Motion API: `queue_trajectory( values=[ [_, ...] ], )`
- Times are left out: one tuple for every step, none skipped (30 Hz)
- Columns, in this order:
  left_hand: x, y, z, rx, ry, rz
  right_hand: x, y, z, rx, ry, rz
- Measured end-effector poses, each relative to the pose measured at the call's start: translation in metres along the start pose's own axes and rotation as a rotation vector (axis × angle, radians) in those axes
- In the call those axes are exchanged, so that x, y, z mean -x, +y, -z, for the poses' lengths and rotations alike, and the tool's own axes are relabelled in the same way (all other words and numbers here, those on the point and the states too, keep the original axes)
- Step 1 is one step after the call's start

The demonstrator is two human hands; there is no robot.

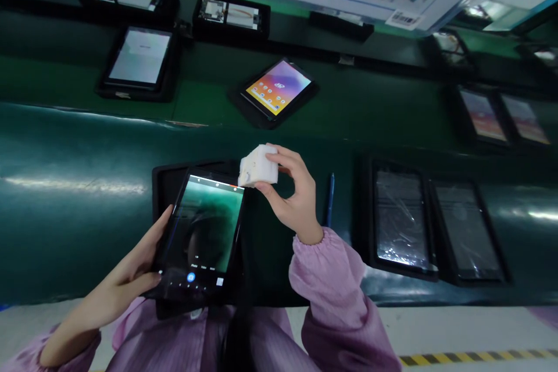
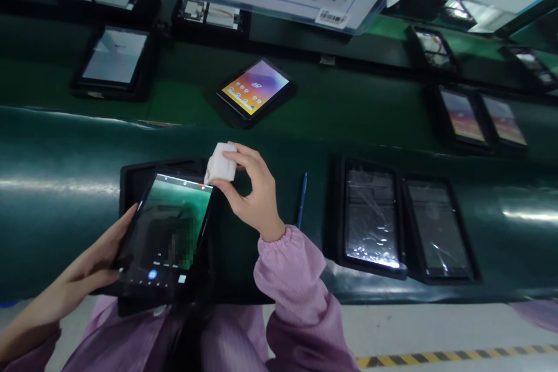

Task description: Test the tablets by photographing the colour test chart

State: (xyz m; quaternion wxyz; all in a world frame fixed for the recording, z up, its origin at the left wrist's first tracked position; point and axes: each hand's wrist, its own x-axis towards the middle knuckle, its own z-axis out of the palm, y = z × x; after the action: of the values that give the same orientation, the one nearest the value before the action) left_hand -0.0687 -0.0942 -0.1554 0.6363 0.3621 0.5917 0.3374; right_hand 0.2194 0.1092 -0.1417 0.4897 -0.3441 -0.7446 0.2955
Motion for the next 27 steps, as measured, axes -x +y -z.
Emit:
queue_trajectory(
  values=[
    [0.001,0.003,-0.003,0.005,0.009,-0.001,0.000,0.000,0.000,0.001,-0.004,0.003],
    [0.002,0.006,-0.005,0.003,0.015,-0.002,0.000,0.000,0.000,0.002,-0.009,0.005],
    [0.003,0.009,-0.008,-0.007,0.018,-0.004,0.000,0.000,0.000,0.005,-0.013,0.006],
    [0.003,0.011,-0.011,-0.023,0.023,-0.006,0.001,0.000,0.000,0.008,-0.018,0.009],
    [0.004,0.013,-0.013,-0.041,0.030,-0.008,0.001,0.001,0.000,0.011,-0.020,0.011],
    [0.004,0.015,-0.015,-0.056,0.038,-0.008,0.001,0.001,-0.001,0.017,-0.021,0.013],
    [0.004,0.015,-0.017,-0.069,0.047,-0.007,0.001,0.001,-0.001,0.025,-0.023,0.015],
    [0.004,0.016,-0.018,-0.078,0.055,-0.005,0.002,0.002,-0.001,0.034,-0.024,0.016],
    [0.005,0.016,-0.019,-0.084,0.062,-0.002,0.002,0.003,-0.001,0.042,-0.026,0.017],
    [0.005,0.016,-0.020,-0.084,0.067,0.001,0.002,0.003,-0.001,0.048,-0.027,0.016],
    [0.005,0.016,-0.020,-0.081,0.069,0.003,0.002,0.004,-0.001,0.050,-0.028,0.016],
    [0.005,0.016,-0.020,-0.075,0.069,0.005,0.002,0.004,-0.001,0.050,-0.028,0.017],
    [0.005,0.016,-0.020,-0.070,0.064,0.008,0.002,0.005,-0.001,0.048,-0.027,0.018],
    [0.005,0.016,-0.020,-0.066,0.059,0.010,0.002,0.005,-0.001,0.046,-0.027,0.020],
    [0.005,0.016,-0.020,-0.068,0.056,0.012,0.003,0.005,-0.001,0.045,-0.028,0.022],
    [0.004,0.015,-0.020,-0.077,0.057,0.012,0.003,0.005,-0.001,0.045,-0.029,0.023],
    [0.004,0.014,-0.020,-0.093,0.062,0.008,0.003,0.005,-0.001,0.046,-0.031,0.024],
    [0.004,0.013,-0.020,-0.112,0.069,0.002,0.003,0.005,-0.002,0.047,-0.031,0.025],
    [0.003,0.011,-0.020,-0.132,0.076,-0.008,0.003,0.005,-0.002,0.047,-0.031,0.027],
    [0.002,0.010,-0.020,-0.151,0.083,-0.018,0.002,0.005,-0.002,0.045,-0.032,0.030],
    [0.002,0.009,-0.021,-0.168,0.091,-0.023,0.002,0.005,-0.002,0.041,-0.033,0.032],
    [0.001,0.009,-0.023,-0.180,0.100,-0.025,0.002,0.005,-0.002,0.036,-0.036,0.033],
    [0.001,0.009,-0.024,-0.188,0.110,-0.023,0.002,0.005,-0.003,0.030,-0.042,0.032],
    [0.001,0.010,-0.026,-0.194,0.120,-0.020,0.002,0.005,-0.003,0.026,-0.047,0.029],
    [0.001,0.012,-0.028,-0.202,0.132,-0.018,0.002,0.004,-0.003,0.024,-0.052,0.026],
    [0.001,0.014,-0.030,-0.212,0.142,-0.016,0.002,0.004,-0.003,0.022,-0.058,0.023],
    [0.001,0.016,-0.031,-0.221,0.149,-0.016,0.002,0.004,-0.003,0.022,-0.064,0.019]
  ],
)
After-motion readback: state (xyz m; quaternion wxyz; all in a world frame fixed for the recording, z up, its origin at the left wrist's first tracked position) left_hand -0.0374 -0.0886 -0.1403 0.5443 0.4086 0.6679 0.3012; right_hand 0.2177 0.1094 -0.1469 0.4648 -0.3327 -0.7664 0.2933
